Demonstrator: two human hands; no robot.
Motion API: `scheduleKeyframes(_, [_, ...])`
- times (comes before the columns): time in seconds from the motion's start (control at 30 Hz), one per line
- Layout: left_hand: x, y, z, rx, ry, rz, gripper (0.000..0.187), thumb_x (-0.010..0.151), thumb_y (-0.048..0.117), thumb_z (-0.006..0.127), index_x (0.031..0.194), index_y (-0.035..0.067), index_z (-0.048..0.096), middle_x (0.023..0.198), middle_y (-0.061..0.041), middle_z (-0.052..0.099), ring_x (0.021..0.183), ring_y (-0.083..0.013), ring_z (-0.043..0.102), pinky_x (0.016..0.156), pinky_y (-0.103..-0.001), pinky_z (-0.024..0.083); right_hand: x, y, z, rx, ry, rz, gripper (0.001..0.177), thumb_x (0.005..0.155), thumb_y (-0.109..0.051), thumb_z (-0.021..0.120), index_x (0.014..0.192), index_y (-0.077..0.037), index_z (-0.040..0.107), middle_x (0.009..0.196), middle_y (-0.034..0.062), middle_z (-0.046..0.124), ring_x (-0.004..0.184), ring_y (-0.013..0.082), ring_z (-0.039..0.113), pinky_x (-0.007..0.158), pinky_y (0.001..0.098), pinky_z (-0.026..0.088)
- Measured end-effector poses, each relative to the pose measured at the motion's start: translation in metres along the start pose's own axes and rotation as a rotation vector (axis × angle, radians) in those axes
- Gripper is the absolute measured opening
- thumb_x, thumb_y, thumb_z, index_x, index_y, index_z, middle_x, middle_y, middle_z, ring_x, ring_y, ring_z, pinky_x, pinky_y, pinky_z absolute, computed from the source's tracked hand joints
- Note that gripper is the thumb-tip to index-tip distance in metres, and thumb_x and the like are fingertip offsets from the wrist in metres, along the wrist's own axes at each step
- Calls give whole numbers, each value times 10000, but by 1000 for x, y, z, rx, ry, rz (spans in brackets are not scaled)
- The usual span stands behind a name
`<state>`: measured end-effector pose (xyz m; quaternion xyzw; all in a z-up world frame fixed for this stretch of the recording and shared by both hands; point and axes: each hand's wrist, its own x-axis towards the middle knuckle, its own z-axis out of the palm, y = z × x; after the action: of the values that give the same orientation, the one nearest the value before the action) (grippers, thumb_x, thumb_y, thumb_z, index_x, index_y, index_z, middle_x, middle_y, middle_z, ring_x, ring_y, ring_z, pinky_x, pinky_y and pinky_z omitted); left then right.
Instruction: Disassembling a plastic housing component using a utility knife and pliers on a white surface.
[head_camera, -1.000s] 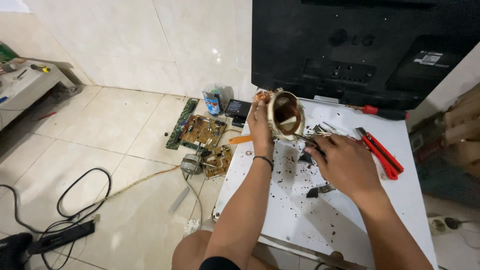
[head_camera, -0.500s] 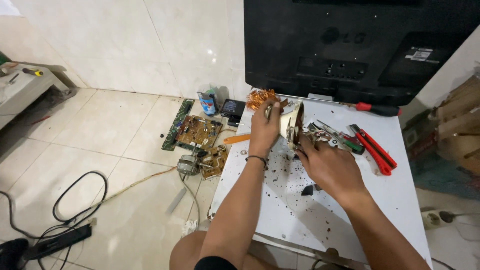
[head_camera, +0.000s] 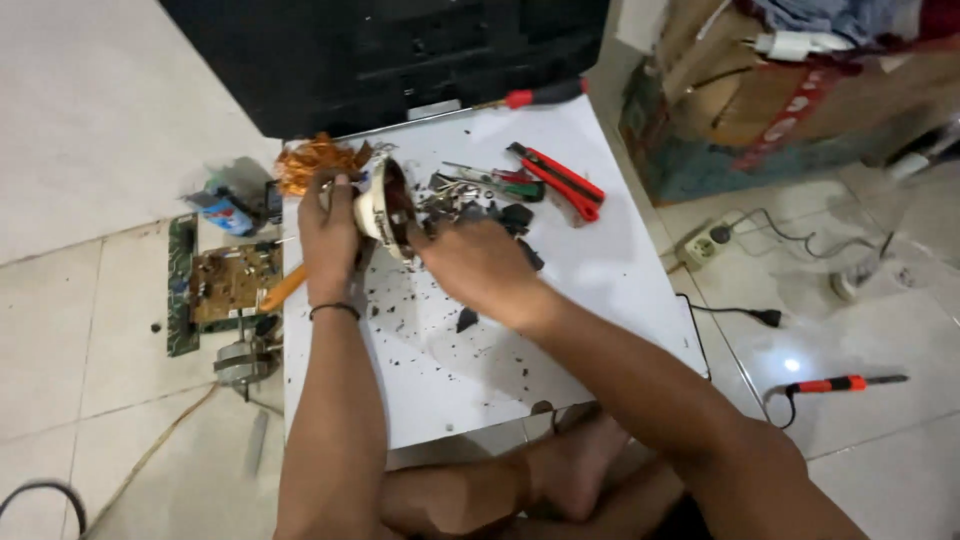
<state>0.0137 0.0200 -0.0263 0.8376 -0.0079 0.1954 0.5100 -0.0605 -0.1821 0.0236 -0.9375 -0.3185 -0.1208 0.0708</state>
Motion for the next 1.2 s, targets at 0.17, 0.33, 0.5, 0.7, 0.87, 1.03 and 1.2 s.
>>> scheduleKeyframes(0.17, [-7, 25, 4, -408, 78, -172, 751, 1005, 536, 632, 1479, -21, 463, 1461, -334, 468, 1389, -473, 446, 1096, -643, 377, 3, -11, 11, -143, 370, -27, 153, 821, -26, 607, 797, -24, 759, 718, 201, 659, 631, 383, 705, 466, 458, 507])
scheduleKeyframes(0.33, [9, -21, 16, -109, 252, -17, 486, 1063, 543, 626, 1142, 71, 714, 925, -128, 746, 911, -228, 736, 829, -359, 544, 4, -23, 33, -190, 481, 11, 131, 817, 9, 556, 848, 16, 683, 633, 163, 611, 516, 339, 665, 410, 407, 474])
scheduleKeyframes(0.5, [8, -17, 10, -18, 241, -71, 277, 1075, 401, 573, 936, 292, 786, 804, 51, 732, 794, -94, 708, 797, -264, 541, -7, -25, 12, -36, 358, -57, 215, 861, 53, 538, 783, -11, 728, 661, 183, 679, 564, 348, 706, 470, 415, 507])
scheduleKeyframes(0.7, [7, -47, 31, -191, 310, -30, 599, 999, 335, 771, 1281, -155, 576, 1186, -335, 672, 1178, -434, 647, 1037, -526, 473, -17, -15, 12, -21, 264, -163, 203, 867, -22, 554, 848, -75, 749, 648, 132, 705, 590, 327, 735, 475, 420, 552])
scheduleKeyframes(0.87, [-7, 16, 22, -41, 140, -208, 409, 946, 340, 611, 1119, -12, 724, 1051, -257, 744, 1120, -450, 678, 1010, -580, 480, -9, 1, 4, -82, -58, -109, 260, 912, -57, 540, 1145, -29, 652, 745, 155, 752, 637, 338, 765, 510, 444, 597])
scheduleKeyframes(1.03, [-4, 13, 9, -82, 64, -190, 303, 975, 389, 532, 1031, 245, 793, 926, -75, 786, 1063, -326, 722, 960, -476, 537, 6, 14, -9, -73, -247, -125, 367, 962, -113, 531, 1320, -48, 588, 795, 196, 762, 655, 347, 772, 507, 440, 609])
scheduleKeyframes(1.2, [-16, 32, 1, -78, 17, -253, 419, 996, 436, 501, 1214, 164, 733, 1087, -133, 769, 1175, -345, 677, 1037, -524, 497, 13, 14, -7, 13, -400, 4, 436, 1018, -173, 516, 1434, -53, 562, 893, 194, 788, 681, 305, 781, 530, 365, 618])
